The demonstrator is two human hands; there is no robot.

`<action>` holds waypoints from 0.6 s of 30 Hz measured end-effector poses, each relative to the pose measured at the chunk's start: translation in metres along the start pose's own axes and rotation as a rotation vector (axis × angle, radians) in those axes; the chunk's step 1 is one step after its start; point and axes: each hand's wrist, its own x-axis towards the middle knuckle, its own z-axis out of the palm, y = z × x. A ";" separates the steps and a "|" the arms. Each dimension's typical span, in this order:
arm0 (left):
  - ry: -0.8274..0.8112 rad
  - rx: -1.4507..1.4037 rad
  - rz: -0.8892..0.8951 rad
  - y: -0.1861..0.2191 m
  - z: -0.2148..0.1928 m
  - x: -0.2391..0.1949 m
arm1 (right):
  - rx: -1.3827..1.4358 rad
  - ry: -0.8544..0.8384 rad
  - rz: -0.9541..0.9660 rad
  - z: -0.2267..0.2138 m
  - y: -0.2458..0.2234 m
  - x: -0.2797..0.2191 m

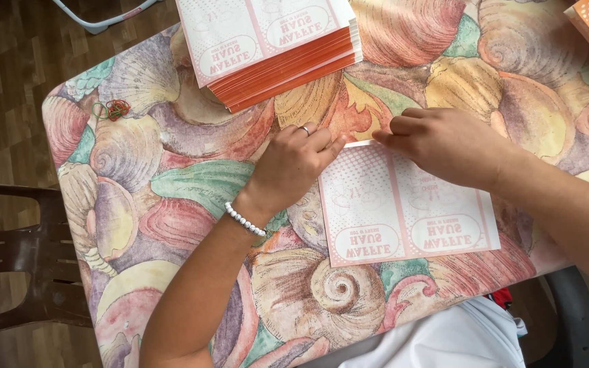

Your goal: Folding flat paper templates into bags and stacking them on a table.

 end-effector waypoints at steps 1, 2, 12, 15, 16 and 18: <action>0.006 0.003 0.019 0.001 -0.003 0.001 | -0.058 -0.012 -0.024 0.002 -0.001 -0.001; 0.013 0.006 0.038 0.001 -0.006 0.002 | -0.116 -0.024 -0.048 0.003 -0.002 -0.001; -0.046 0.136 0.058 0.009 -0.002 0.004 | -0.255 -0.135 -0.072 0.000 -0.014 0.001; -0.030 0.145 0.061 0.009 -0.002 0.005 | -0.250 -0.140 -0.047 -0.001 -0.018 0.002; -0.042 0.149 0.056 0.010 -0.002 0.005 | -0.268 -0.131 -0.039 -0.003 -0.020 0.003; -0.054 0.152 0.052 0.011 -0.003 0.006 | -0.287 -0.124 -0.029 -0.006 -0.023 0.005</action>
